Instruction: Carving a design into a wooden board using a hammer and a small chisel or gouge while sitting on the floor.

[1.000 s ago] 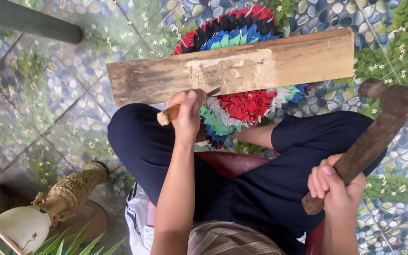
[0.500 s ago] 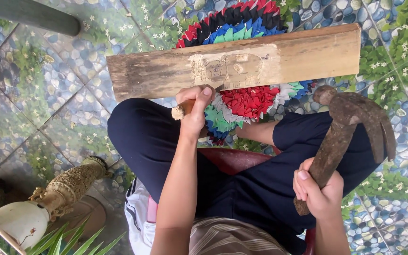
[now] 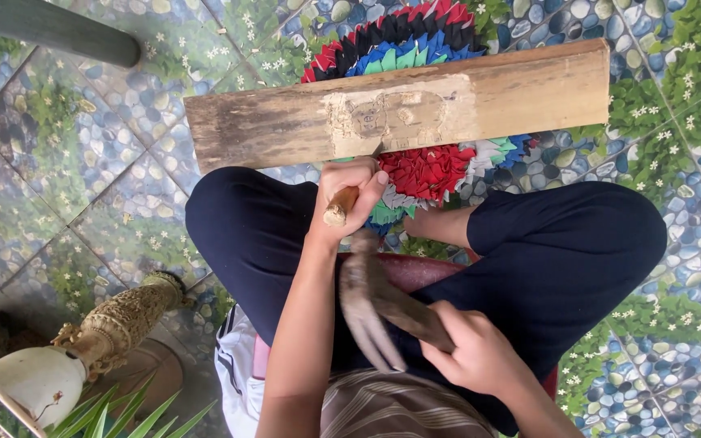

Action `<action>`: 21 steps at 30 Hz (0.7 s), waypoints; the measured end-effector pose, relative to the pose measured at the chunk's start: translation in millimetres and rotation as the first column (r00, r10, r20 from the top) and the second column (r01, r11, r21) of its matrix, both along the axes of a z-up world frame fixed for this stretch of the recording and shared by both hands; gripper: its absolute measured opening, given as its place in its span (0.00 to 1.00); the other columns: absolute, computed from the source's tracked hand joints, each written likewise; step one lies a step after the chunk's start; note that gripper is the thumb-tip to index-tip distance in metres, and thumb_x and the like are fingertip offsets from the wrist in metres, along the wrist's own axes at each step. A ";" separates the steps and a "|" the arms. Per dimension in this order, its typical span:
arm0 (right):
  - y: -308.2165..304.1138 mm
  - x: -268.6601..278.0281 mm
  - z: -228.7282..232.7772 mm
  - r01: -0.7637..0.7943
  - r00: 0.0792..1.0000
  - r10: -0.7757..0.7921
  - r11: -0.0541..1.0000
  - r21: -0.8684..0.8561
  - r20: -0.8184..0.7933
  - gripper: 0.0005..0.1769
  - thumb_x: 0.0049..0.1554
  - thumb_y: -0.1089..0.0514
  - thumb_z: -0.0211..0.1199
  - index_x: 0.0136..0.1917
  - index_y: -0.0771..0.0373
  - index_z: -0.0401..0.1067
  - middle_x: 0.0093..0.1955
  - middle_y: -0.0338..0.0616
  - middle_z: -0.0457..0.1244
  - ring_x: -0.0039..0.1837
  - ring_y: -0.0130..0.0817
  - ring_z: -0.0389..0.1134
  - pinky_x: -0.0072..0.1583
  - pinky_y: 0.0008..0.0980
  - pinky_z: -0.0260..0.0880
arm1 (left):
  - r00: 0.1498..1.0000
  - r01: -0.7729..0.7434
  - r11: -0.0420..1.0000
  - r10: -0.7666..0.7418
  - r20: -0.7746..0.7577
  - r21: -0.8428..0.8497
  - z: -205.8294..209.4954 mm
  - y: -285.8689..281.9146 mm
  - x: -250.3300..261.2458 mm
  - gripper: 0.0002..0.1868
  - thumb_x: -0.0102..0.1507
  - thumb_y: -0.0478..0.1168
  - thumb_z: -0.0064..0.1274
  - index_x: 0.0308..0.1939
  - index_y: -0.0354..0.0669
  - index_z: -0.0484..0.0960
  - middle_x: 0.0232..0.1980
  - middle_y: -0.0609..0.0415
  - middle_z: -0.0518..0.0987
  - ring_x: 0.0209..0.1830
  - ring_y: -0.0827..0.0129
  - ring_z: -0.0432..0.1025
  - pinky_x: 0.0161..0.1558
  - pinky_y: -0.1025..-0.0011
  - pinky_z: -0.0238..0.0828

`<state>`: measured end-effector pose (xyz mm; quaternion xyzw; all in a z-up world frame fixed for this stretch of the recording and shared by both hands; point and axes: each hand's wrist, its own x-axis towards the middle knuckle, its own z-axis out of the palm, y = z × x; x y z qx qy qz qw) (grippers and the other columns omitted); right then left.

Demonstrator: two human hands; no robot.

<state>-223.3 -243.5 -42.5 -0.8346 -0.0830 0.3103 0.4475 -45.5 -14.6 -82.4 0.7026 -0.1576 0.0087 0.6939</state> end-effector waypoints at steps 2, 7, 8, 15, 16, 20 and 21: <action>20.6 15.5 13.0 -0.053 0.998 0.054 0.998 0.032 -0.013 0.10 0.53 0.56 0.62 0.48 0.56 0.67 0.34 0.45 0.69 0.36 0.53 0.72 0.39 0.41 0.66 | 0.999 -0.022 0.999 0.021 0.038 0.046 -0.8 -1.5 -1.2 0.27 0.71 0.37 0.45 0.19 0.44 0.50 0.19 0.58 0.53 0.20 0.71 0.47 0.26 0.71 0.41; 35.7 21.4 17.7 -0.152 0.977 0.124 0.976 0.155 0.176 0.13 0.48 0.61 0.60 0.49 0.62 0.68 0.31 0.47 0.66 0.32 0.50 0.69 0.37 0.43 0.66 | 0.999 -0.026 1.000 0.025 0.039 0.016 0.6 -1.5 -1.7 0.27 0.71 0.37 0.45 0.19 0.43 0.52 0.20 0.58 0.55 0.21 0.70 0.50 0.27 0.71 0.46; 37.7 22.7 17.9 -0.127 0.989 0.112 0.978 0.163 0.095 0.13 0.50 0.59 0.61 0.50 0.60 0.67 0.31 0.48 0.67 0.32 0.52 0.70 0.36 0.45 0.64 | 0.999 -0.036 0.999 0.036 0.006 0.002 0.3 -1.8 -2.2 0.27 0.71 0.37 0.45 0.19 0.44 0.51 0.20 0.58 0.55 0.21 0.72 0.49 0.27 0.72 0.45; 37.6 24.9 19.6 -0.187 0.949 0.131 0.966 0.180 0.286 0.13 0.49 0.62 0.61 0.48 0.66 0.68 0.33 0.44 0.65 0.33 0.47 0.70 0.38 0.40 0.69 | 0.997 -0.051 0.998 0.050 0.052 0.021 4.2 -3.4 -7.2 0.27 0.73 0.41 0.43 0.19 0.45 0.53 0.19 0.59 0.56 0.19 0.73 0.50 0.25 0.71 0.43; 41.1 30.4 20.1 -0.148 0.982 0.129 0.979 0.138 0.139 0.13 0.50 0.60 0.60 0.49 0.62 0.67 0.33 0.48 0.67 0.35 0.53 0.70 0.37 0.44 0.66 | 0.999 -0.040 0.999 0.039 0.026 0.025 5.1 -2.3 -3.8 0.27 0.72 0.41 0.43 0.19 0.45 0.52 0.20 0.60 0.55 0.20 0.74 0.48 0.26 0.71 0.43; 44.5 36.8 16.8 -0.166 0.986 0.165 0.985 0.041 0.035 0.10 0.52 0.56 0.61 0.44 0.57 0.61 0.30 0.50 0.67 0.33 0.59 0.68 0.34 0.51 0.59 | 0.995 -0.078 0.997 0.078 0.058 0.004 -5.5 -4.2 -3.0 0.27 0.72 0.38 0.44 0.18 0.43 0.54 0.20 0.57 0.59 0.21 0.70 0.53 0.26 0.72 0.50; 46.9 35.8 15.8 -0.163 0.986 0.162 0.986 0.042 0.034 0.10 0.52 0.56 0.61 0.44 0.57 0.61 0.30 0.50 0.67 0.33 0.59 0.68 0.34 0.51 0.59 | 0.996 -0.076 0.997 0.075 0.057 0.005 -4.3 -4.4 1.0 0.27 0.72 0.38 0.44 0.18 0.43 0.54 0.20 0.57 0.59 0.21 0.70 0.53 0.26 0.72 0.50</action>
